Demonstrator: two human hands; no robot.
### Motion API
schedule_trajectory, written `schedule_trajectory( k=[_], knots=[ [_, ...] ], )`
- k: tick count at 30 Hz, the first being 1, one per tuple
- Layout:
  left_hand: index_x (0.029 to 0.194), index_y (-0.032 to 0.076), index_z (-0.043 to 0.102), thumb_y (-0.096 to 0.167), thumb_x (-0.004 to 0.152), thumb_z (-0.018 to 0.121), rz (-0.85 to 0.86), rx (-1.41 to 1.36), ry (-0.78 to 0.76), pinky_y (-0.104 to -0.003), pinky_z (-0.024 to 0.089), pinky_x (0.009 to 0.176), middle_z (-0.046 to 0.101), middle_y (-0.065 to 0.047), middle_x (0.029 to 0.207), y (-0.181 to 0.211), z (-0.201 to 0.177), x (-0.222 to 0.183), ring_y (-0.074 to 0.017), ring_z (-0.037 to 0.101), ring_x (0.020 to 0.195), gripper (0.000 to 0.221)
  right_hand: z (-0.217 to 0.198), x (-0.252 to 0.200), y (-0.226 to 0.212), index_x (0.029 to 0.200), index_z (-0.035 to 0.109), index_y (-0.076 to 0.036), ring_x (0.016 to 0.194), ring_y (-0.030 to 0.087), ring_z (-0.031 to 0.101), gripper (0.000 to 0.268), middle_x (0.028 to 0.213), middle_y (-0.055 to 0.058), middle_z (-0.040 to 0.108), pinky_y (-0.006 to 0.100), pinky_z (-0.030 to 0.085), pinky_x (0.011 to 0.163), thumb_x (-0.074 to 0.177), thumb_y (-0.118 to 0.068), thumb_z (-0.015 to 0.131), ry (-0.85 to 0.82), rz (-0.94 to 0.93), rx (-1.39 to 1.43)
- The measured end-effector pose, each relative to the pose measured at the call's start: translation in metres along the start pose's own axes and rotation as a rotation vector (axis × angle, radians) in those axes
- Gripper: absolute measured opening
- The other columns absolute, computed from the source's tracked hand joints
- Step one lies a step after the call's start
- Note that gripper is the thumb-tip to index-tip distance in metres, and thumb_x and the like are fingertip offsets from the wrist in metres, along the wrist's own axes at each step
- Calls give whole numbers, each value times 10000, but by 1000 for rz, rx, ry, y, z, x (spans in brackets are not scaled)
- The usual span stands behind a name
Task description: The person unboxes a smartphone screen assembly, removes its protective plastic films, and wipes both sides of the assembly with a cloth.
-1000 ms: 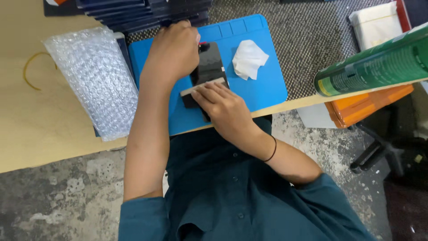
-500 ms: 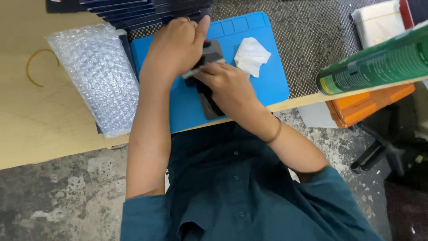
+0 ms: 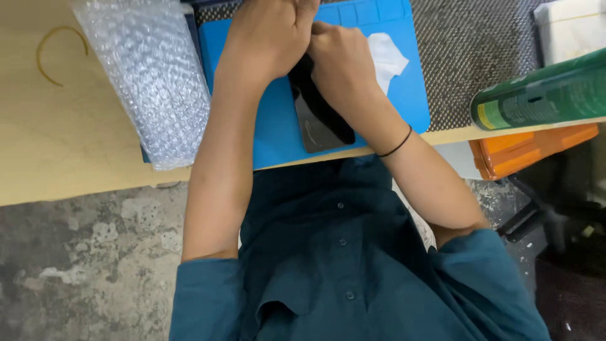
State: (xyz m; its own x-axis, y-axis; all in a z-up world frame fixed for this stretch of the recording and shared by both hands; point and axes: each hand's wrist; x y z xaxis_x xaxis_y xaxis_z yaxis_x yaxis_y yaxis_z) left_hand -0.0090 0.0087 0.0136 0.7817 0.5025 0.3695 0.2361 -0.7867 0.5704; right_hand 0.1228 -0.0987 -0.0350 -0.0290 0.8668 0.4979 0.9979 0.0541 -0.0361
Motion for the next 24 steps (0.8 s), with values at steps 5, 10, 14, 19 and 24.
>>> schedule_trajectory(
  k=[5, 10, 14, 19, 24],
  knots=[
    [737, 75, 527, 511, 1135, 219, -23, 42, -117, -531, 377, 542, 511, -125, 728, 13, -10, 3, -343, 496, 606, 665, -58, -1, -4, 1055, 703, -17, 821, 363, 605, 330, 938, 140, 650, 457, 462, 593, 801, 139, 561, 87, -46, 166],
    [783, 88, 511, 529, 1108, 154, 161, -41, -107, -460, 376, 555, 497, -105, 823, 27, -16, 1, -269, 437, 673, 654, -130, -26, -13, 1193, 667, 48, 946, 372, 627, 181, 1057, 199, 632, 448, 514, 808, 1121, 22, 503, 152, 56, 332],
    [746, 71, 508, 545, 1108, 124, 324, -43, -148, -433, 325, 469, 514, -83, 771, 40, -24, 8, -259, 482, 629, 710, -148, -63, -24, 1227, 605, -7, 987, 357, 645, 214, 1115, 155, 670, 424, 472, 853, 1032, -6, 516, -47, 138, 349],
    [669, 98, 519, 455, 1186, 230, 508, 123, -89, -403, 329, 414, 518, -44, 675, 51, -33, 14, -243, 511, 533, 691, -140, -77, -34, 1271, 589, -49, 1030, 322, 716, 340, 1170, 138, 707, 376, 529, 880, 932, -63, 604, -101, 322, 522],
    [816, 75, 612, 266, 1180, 501, 510, 256, 51, -377, 379, 416, 539, -46, 749, 79, -51, -12, -255, 561, 586, 426, -124, -69, -34, 1218, 662, -107, 810, 330, 683, 388, 1051, 85, 686, 416, 506, 647, 971, -395, 746, -153, 229, 382]
  ],
)
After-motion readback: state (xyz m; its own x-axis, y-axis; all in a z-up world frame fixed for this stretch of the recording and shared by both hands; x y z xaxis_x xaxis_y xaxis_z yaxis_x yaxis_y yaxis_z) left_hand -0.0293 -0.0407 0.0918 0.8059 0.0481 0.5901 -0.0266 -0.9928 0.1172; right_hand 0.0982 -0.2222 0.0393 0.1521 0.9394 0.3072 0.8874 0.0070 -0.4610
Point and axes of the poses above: each hand's wrist, its own x-axis towards the middle knuckle, its own z-axis out of the palm, y = z × x
